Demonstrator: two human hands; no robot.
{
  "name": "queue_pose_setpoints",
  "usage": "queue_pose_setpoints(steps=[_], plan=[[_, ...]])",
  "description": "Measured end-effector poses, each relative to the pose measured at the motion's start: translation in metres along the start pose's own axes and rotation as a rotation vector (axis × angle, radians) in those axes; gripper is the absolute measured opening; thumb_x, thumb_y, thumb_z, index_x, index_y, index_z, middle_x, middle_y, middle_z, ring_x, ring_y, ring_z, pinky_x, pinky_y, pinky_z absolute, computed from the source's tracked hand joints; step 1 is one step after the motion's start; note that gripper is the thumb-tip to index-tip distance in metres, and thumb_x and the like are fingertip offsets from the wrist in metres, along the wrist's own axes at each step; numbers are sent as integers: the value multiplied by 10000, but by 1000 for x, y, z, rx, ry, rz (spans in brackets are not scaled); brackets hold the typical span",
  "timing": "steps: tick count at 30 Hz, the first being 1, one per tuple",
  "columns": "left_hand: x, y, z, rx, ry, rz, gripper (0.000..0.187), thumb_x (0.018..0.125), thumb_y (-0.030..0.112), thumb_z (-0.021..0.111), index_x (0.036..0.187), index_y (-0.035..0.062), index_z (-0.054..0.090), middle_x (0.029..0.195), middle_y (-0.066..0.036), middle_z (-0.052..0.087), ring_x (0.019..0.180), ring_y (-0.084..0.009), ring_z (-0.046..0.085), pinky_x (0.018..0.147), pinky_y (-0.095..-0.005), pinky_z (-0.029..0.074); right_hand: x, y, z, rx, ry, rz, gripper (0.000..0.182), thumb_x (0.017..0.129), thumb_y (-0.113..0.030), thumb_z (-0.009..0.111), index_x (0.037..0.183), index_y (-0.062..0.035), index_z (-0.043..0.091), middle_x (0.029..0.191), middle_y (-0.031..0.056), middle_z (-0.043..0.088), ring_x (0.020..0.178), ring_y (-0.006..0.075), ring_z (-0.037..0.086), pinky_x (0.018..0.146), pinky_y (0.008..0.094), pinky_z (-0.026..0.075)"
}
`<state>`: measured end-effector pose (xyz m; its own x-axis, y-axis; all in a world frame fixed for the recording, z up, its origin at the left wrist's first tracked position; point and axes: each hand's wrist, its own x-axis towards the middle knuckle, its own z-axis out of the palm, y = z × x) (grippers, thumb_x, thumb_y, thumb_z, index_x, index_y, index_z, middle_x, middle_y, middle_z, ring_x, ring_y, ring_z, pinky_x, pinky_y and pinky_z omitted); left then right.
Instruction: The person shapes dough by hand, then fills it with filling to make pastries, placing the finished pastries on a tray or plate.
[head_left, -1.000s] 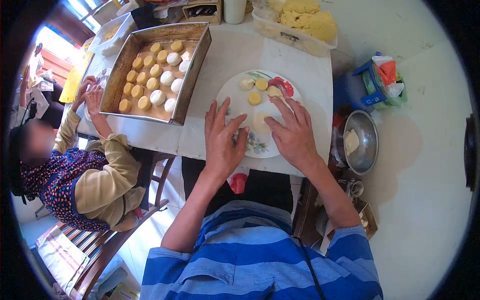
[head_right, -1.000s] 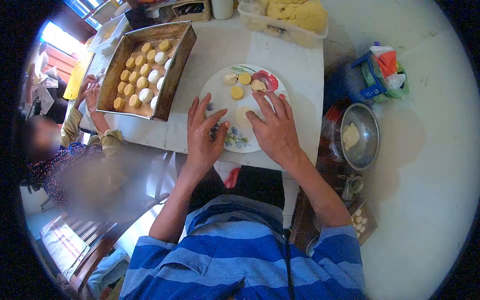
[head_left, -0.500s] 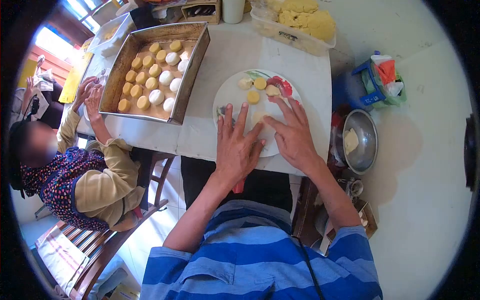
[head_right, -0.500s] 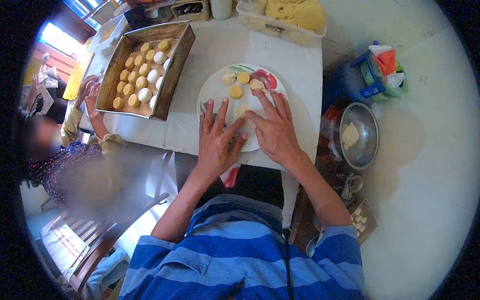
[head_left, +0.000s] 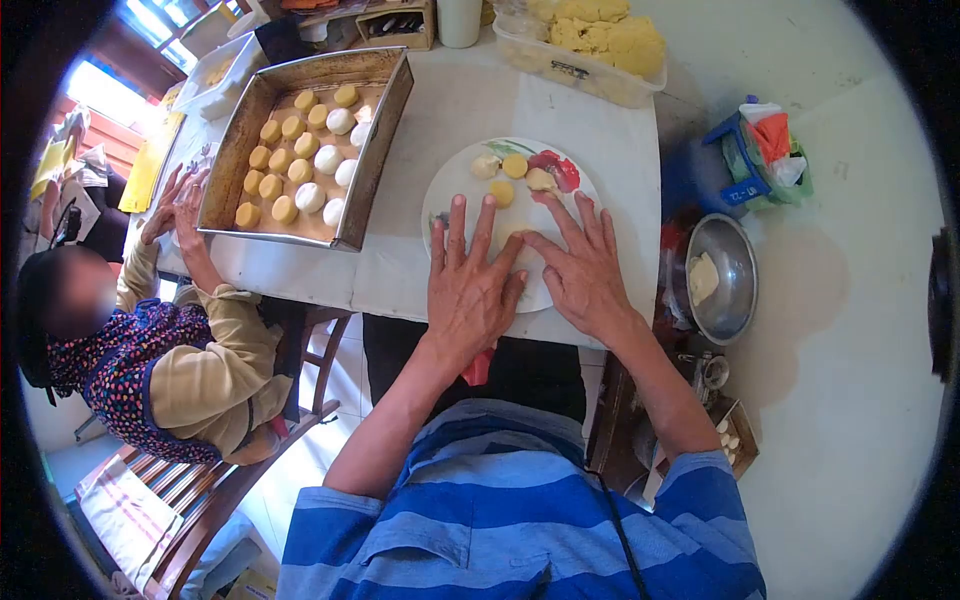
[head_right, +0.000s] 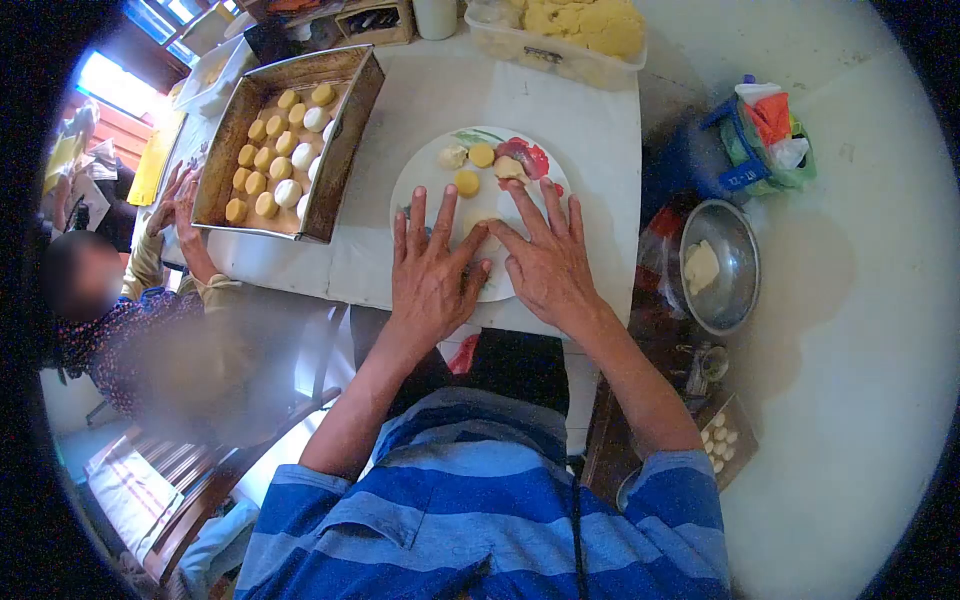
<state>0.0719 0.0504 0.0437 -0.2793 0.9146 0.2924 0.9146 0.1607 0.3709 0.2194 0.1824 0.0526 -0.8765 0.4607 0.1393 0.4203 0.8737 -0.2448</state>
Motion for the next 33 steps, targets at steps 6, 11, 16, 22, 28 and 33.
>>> queue_pose_setpoints(steps=[6, 11, 16, 22, 28, 33], plan=[[-4, -5, 3, -53, 13, -69, 466, 987, 265, 643, 1440, 155, 639, 1706, -233, 230, 1587, -508, 101, 1247, -672, 165, 0, -8, -8, 2, -11, -30, 451, 879, -151, 657, 1323, -186, 727, 1700, 132, 292, 1598, 417, 140, 1257, 681, 145], [-11, -7, 2, -59, 23, -125, 526, 992, 216, 620, 1513, 157, 573, 1718, -239, 201, 1593, -507, 77, 1239, -687, 159, 3, -5, -3, 9, 36, -47, 445, 871, -125, 629, 1298, -193, 734, 1689, 114, 310, 1584, 435, 179, 1247, 691, 159], [-11, -6, 5, -91, 12, -154, 586, 998, 210, 599, 1571, 152, 493, 1726, -232, 184, 1597, -502, 56, 1238, -692, 149, 6, -2, -6, -7, 17, -35, 449, 873, -134, 638, 1307, -195, 734, 1677, 124, 338, 1581, 435, 195, 1253, 684, 147], [-14, -6, 5, -97, 6, -176, 601, 998, 203, 588, 1586, 159, 471, 1731, -229, 171, 1599, -501, 46, 1240, -692, 133, -8, -17, 2, 6, 26, -52, 456, 868, -157, 653, 1316, -192, 733, 1669, 130, 361, 1580, 440, 199, 1262, 675, 127], [-14, -2, 5, -90, -21, -116, 590, 942, 171, 594, 1525, 102, 528, 1695, -279, 209, 1566, -564, 89, 1229, -703, 170, -17, -17, 6, -12, 74, -23, 429, 881, -214, 675, 1300, -145, 738, 1676, 144, 349, 1577, 456, 193, 1246, 711, 116], [-11, 1, 5, -97, -45, -73, 552, 940, 175, 591, 1490, 139, 578, 1695, -271, 213, 1565, -563, 97, 1231, -704, 170, -15, -11, 10, -32, 106, -24, 451, 905, -210, 643, 1350, -173, 708, 1679, 137, 350, 1578, 452, 199, 1243, 709, 118]])
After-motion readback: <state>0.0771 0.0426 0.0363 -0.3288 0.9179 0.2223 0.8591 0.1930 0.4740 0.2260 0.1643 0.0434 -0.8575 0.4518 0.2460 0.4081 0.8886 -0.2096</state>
